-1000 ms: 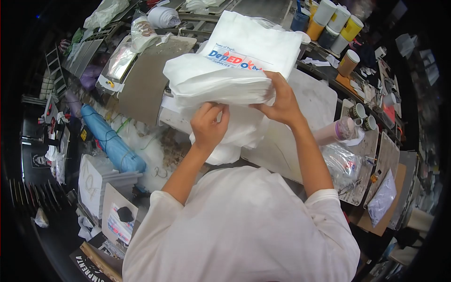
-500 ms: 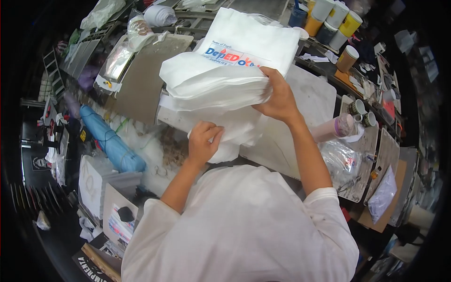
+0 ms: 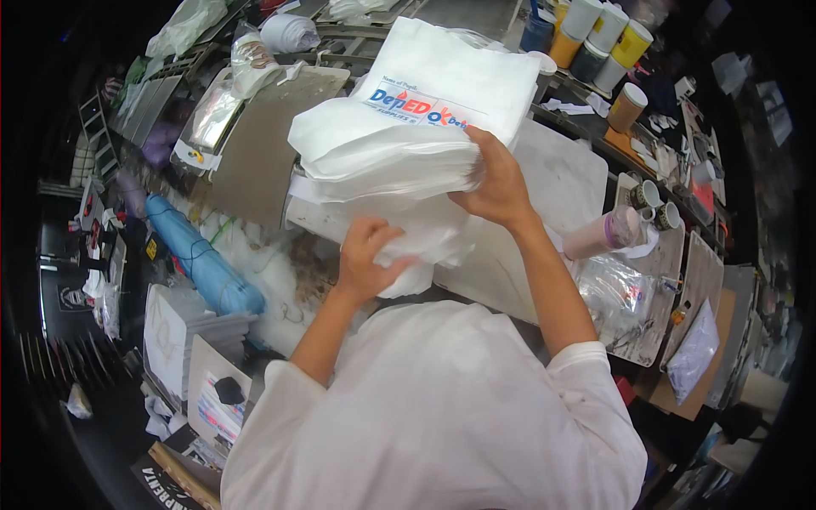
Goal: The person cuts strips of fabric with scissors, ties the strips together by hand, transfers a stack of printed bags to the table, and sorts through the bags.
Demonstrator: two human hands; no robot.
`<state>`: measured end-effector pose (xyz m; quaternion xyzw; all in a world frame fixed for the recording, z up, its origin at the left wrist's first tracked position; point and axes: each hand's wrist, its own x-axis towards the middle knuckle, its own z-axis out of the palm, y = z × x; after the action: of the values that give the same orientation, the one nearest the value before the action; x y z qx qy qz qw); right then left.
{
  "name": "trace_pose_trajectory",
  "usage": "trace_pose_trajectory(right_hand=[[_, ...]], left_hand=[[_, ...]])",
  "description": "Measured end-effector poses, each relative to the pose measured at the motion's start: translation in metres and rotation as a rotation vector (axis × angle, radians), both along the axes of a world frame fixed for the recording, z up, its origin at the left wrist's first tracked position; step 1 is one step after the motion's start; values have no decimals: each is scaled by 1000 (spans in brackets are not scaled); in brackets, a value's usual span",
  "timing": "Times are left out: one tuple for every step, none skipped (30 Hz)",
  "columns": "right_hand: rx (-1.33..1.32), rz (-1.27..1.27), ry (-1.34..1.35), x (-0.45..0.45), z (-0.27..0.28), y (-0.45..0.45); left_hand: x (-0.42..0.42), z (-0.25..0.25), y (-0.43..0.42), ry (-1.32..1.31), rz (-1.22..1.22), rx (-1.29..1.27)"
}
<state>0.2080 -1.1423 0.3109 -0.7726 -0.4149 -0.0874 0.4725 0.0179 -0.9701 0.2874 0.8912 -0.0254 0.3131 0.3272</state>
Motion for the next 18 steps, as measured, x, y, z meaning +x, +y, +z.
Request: trace_pose_trajectory(right_hand=[[13,-16,13,0,1,0],[23,-27,25,0,2,-1],[22,-29,27,1,2,-1],[4,-30,14,3,3,-2],[-16,-29,0,4,4,-3],[-18,-22,0,4,5,-4],[-35,-21,-4,4,6,-5],[-51,-20,-9,5,6,-6],[-50,-9,-11,6,6,-6],[-75,0,34,7,7,-8],[-101,5,78,8,9,-9],[-100,5,73,8,11,-12],[-66,23,64,7,13,-15],[-32,39,59,6,14,-17],[-32,35,59,6,11,-16],[-35,22,66,6,6,-14],[-38,6,75,4,3,-12],[-37,-2,78,2,2,-10]], left_hand=[[-5,-3,3,6,-11,2],[-9,-8,6,41,-19,47],[-11,-14,8,73,-21,92],[-9,-18,11,73,-21,93],[-3,-21,14,-9,64,88],[2,-19,16,-91,155,82],[11,-16,18,-92,166,82],[25,-4,17,-179,198,65],[36,5,15,-266,228,49],[43,11,14,-270,235,50],[50,16,13,-287,241,35],[54,19,12,-303,243,20],[55,19,12,-307,242,21],[55,18,12,-290,232,26],[55,17,11,-272,221,31],[53,15,9,-271,217,31],[48,13,6,-272,239,3],[42,11,3,-274,261,-25]])
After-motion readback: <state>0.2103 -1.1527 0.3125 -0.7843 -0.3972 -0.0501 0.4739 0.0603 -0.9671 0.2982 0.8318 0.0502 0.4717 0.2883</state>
